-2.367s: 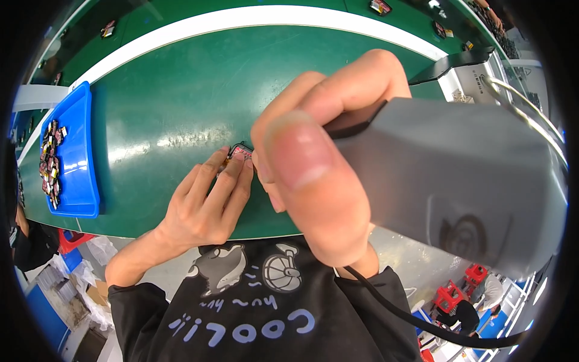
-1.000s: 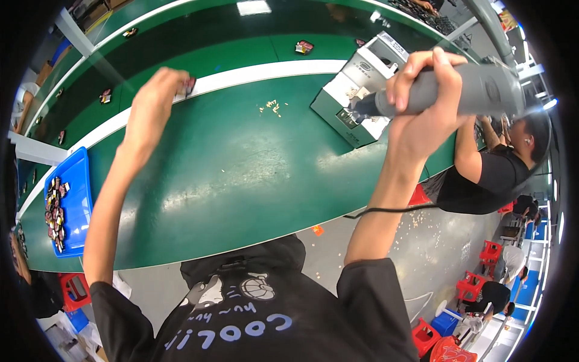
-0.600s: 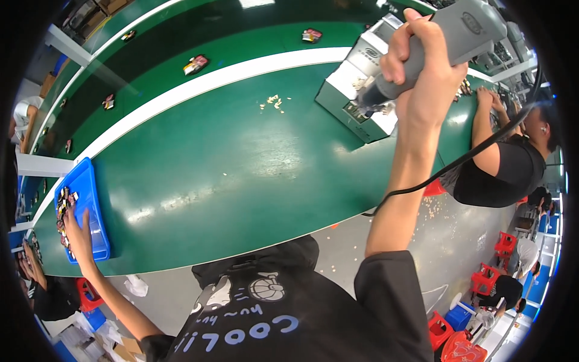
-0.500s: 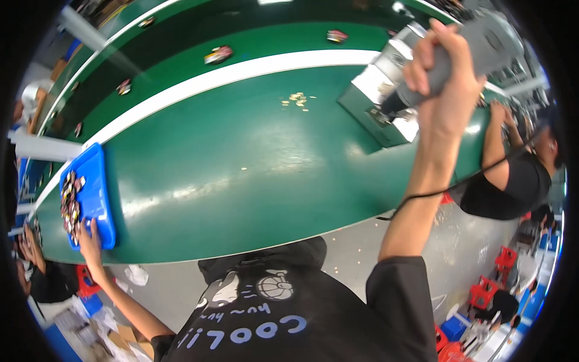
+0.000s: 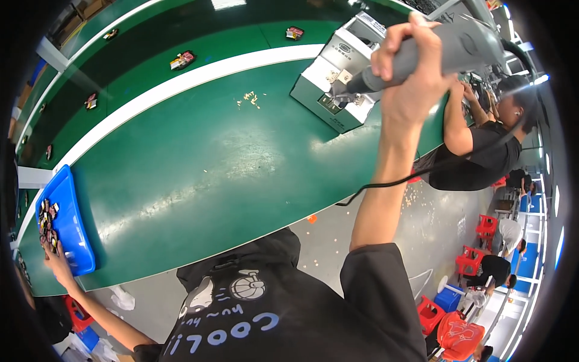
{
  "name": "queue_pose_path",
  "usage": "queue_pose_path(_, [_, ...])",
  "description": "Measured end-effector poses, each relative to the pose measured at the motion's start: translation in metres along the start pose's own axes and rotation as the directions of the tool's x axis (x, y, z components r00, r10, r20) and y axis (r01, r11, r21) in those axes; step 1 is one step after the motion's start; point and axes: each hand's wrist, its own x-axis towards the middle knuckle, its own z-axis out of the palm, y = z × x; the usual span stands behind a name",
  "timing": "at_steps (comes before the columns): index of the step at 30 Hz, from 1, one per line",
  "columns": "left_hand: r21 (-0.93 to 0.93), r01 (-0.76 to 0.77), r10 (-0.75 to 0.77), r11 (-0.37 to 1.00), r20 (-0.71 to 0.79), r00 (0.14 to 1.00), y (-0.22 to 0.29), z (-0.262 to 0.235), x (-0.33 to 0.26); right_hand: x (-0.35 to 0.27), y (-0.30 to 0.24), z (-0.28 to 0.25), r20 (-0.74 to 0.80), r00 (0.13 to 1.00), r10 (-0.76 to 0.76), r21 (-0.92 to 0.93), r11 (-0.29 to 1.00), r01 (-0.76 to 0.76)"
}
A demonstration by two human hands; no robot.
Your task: Assembling electronic components using an electric screwdriver on a factory production line.
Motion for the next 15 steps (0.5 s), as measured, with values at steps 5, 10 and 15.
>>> queue_pose_path(5, [-0.055,-0.015,0.021,0.998,0.101,0.995,-0.031,0.020,0.025,0.007,0.013,-0.007,0.101,0.987,0.128,-0.006,0.992,-0.128])
queue_pose_path(10, [-0.169,-0.068,0.089,0.983,0.119,0.989,-0.075,0.021,0.020,-0.013,0.015,0.002,0.087,0.955,0.285,0.073,0.954,-0.292])
queue_pose_path(15, [-0.407,-0.190,0.235,0.894,0.065,0.970,-0.034,0.008,-0.008,-0.063,-0.013,0.010,0.097,0.978,0.186,0.227,0.952,-0.204])
